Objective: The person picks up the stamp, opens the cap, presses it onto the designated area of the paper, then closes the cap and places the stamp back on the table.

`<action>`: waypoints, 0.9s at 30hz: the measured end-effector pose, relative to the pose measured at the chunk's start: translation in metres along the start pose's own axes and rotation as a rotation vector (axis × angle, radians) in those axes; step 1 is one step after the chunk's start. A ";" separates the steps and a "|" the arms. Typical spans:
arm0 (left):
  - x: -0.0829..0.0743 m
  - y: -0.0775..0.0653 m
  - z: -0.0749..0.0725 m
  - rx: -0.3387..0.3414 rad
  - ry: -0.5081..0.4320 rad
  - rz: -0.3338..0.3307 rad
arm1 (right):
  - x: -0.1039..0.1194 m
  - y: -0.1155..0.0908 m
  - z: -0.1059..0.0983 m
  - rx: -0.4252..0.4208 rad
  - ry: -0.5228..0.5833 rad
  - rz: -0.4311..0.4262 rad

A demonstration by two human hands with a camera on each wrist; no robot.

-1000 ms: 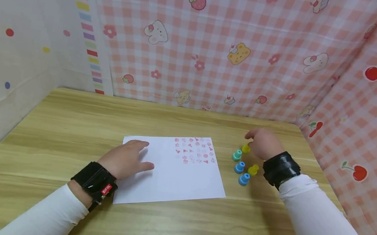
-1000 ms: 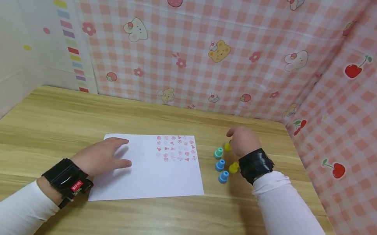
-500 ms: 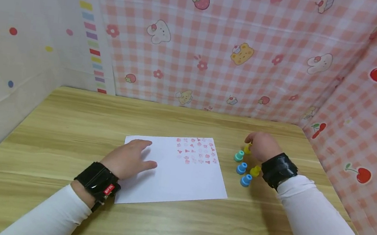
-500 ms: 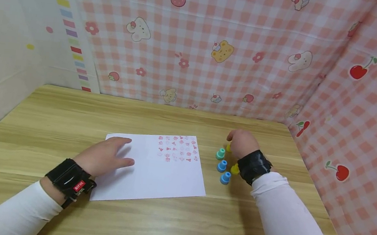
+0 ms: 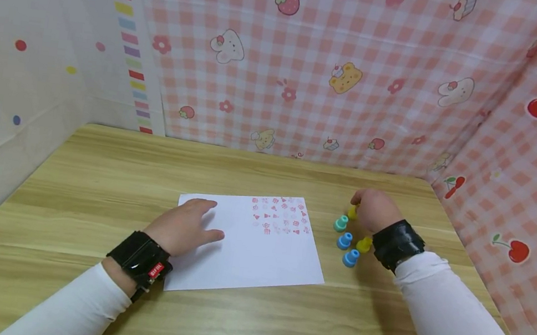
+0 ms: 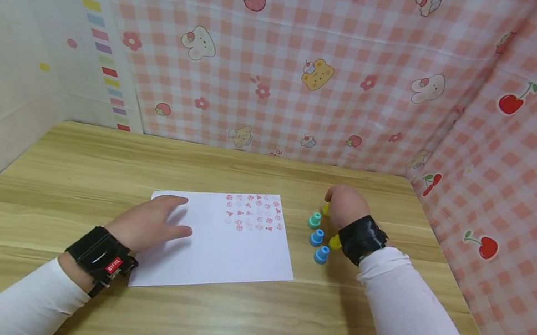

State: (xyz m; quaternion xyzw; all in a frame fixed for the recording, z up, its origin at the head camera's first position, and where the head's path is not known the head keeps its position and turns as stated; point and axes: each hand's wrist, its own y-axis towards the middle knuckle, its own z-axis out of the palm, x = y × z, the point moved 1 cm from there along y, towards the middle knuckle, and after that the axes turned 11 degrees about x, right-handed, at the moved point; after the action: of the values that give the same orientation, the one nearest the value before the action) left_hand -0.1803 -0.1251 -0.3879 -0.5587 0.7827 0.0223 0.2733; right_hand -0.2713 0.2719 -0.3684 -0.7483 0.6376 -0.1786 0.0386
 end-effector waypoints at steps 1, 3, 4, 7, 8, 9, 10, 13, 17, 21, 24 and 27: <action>0.000 0.000 0.000 0.000 -0.001 0.000 | 0.001 0.000 -0.001 -0.005 0.007 0.003; 0.000 0.000 0.000 -0.001 -0.002 -0.001 | 0.004 -0.002 -0.002 -0.016 0.034 0.012; -0.001 0.000 0.000 -0.001 -0.003 0.000 | 0.006 -0.002 -0.003 -0.027 0.043 0.011; -0.001 0.000 0.000 -0.005 -0.009 0.000 | 0.014 -0.006 -0.006 -0.069 0.050 -0.016; -0.001 -0.001 0.000 -0.007 -0.011 -0.001 | 0.017 -0.008 -0.007 -0.085 0.060 -0.026; -0.001 0.000 0.000 -0.009 -0.013 -0.001 | 0.021 -0.010 -0.008 -0.102 0.062 -0.039; -0.002 0.000 0.000 -0.012 -0.017 0.000 | 0.025 -0.011 -0.009 -0.117 0.067 -0.054; -0.003 0.000 0.001 -0.023 -0.027 0.002 | 0.037 -0.015 -0.011 -0.140 0.111 -0.079; -0.005 0.000 0.001 -0.038 -0.047 0.018 | 0.053 -0.021 -0.010 -0.158 0.182 -0.125; -0.008 0.001 0.002 -0.060 -0.065 0.038 | 0.069 -0.028 -0.008 -0.162 0.273 -0.168; -0.010 0.002 0.003 -0.077 -0.071 0.045 | 0.080 -0.032 -0.006 -0.148 0.333 -0.180; -0.012 0.003 0.003 -0.092 -0.081 0.059 | 0.092 -0.035 -0.003 -0.131 0.360 -0.198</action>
State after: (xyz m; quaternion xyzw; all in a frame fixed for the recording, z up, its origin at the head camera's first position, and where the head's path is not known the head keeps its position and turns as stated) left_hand -0.1790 -0.1127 -0.3863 -0.5460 0.7853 0.0887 0.2781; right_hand -0.2278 0.1903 -0.3355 -0.7641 0.5680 -0.2705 -0.1425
